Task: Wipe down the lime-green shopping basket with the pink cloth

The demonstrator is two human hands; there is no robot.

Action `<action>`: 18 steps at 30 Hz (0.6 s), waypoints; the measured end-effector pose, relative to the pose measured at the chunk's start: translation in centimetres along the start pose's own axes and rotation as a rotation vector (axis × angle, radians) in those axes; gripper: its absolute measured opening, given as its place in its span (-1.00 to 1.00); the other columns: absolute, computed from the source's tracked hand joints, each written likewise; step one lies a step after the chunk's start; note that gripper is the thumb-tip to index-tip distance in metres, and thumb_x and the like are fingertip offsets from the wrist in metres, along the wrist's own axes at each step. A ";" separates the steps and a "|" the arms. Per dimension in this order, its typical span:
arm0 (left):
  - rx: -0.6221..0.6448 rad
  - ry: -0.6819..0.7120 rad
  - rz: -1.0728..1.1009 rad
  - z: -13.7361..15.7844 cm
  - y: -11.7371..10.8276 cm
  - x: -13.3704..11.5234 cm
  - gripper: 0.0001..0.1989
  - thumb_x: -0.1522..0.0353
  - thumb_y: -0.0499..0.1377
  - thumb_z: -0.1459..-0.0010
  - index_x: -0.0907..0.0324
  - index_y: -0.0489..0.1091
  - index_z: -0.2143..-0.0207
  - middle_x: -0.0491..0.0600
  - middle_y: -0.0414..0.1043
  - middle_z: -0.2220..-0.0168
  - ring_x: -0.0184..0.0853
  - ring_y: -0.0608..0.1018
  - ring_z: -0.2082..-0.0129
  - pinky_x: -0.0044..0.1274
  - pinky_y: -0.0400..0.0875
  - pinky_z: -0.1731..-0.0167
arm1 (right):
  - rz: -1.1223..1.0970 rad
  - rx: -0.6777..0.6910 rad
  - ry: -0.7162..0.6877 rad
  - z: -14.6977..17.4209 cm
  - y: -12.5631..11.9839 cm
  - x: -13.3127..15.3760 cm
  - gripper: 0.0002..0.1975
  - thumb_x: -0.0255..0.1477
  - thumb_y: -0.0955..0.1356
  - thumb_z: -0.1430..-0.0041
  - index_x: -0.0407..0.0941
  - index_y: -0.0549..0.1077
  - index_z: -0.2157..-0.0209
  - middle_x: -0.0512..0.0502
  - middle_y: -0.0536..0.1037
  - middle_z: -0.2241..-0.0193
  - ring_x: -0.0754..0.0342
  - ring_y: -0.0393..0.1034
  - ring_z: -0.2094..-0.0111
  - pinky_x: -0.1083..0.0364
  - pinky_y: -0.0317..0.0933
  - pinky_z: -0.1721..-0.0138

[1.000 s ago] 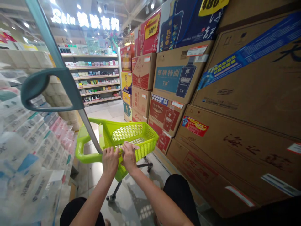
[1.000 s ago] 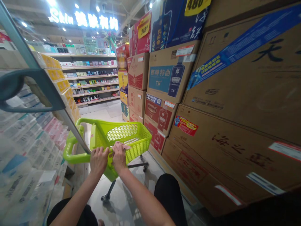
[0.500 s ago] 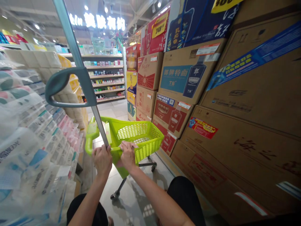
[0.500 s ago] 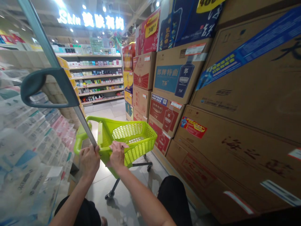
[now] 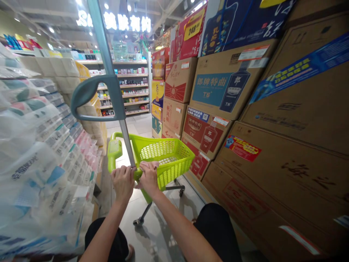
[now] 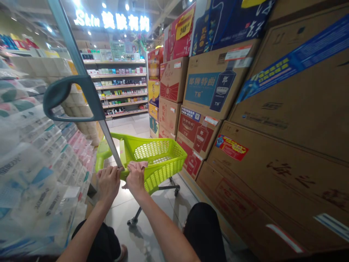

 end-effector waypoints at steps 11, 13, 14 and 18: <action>0.025 0.006 -0.014 -0.4 -0.1 -1.2 -0.69 0.23 -0.08 -0.33 0.11 0.41 0.28 0.00 0.43 0.33 -0.21 0.40 0.25 -0.36 0.07 0.12 | -0.055 -0.335 0.116 4.2 0.6 -2.0 -0.35 -0.64 0.09 -0.20 -0.07 0.03 -0.32 -0.22 0.11 -0.30 -0.02 -0.10 -0.34 -0.22 -0.07 -0.29; 0.031 0.025 -0.015 -0.5 -0.1 -1.6 -0.69 0.24 -0.08 -0.33 0.10 0.41 0.30 -0.01 0.42 0.34 -0.22 0.40 0.26 -0.37 0.07 0.12 | -0.050 -0.345 0.098 5.5 2.3 -3.8 -0.42 -0.59 0.11 -0.24 -0.08 0.09 -0.29 -0.25 0.15 -0.27 -0.05 -0.08 -0.33 -0.24 -0.03 -0.26; 0.031 0.031 -0.017 -0.5 -0.1 -1.7 -0.69 0.24 -0.08 -0.33 0.10 0.41 0.31 -0.02 0.42 0.35 -0.22 0.40 0.26 -0.37 0.08 0.12 | -0.050 -0.375 0.119 6.4 2.9 -5.4 -0.46 -0.57 0.11 -0.24 -0.10 0.13 -0.25 -0.28 0.17 -0.25 -0.07 -0.06 -0.32 -0.24 0.01 -0.23; 0.012 0.038 -0.031 -0.6 -0.2 -1.8 -0.68 0.21 -0.08 -0.33 0.10 0.40 0.34 -0.03 0.42 0.36 -0.23 0.39 0.29 -0.38 0.08 0.13 | -0.046 -0.428 0.248 9.0 3.9 -10.8 -0.56 -0.53 0.14 -0.19 -0.17 0.24 -0.11 -0.35 0.30 -0.10 -0.13 0.11 -0.22 -0.25 0.09 -0.16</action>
Point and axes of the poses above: each hand's wrist, its own z-axis away from the middle knuckle, its own y-axis out of the palm, x = y × z, the point moved 8 cm from there along -z, towards the middle knuckle
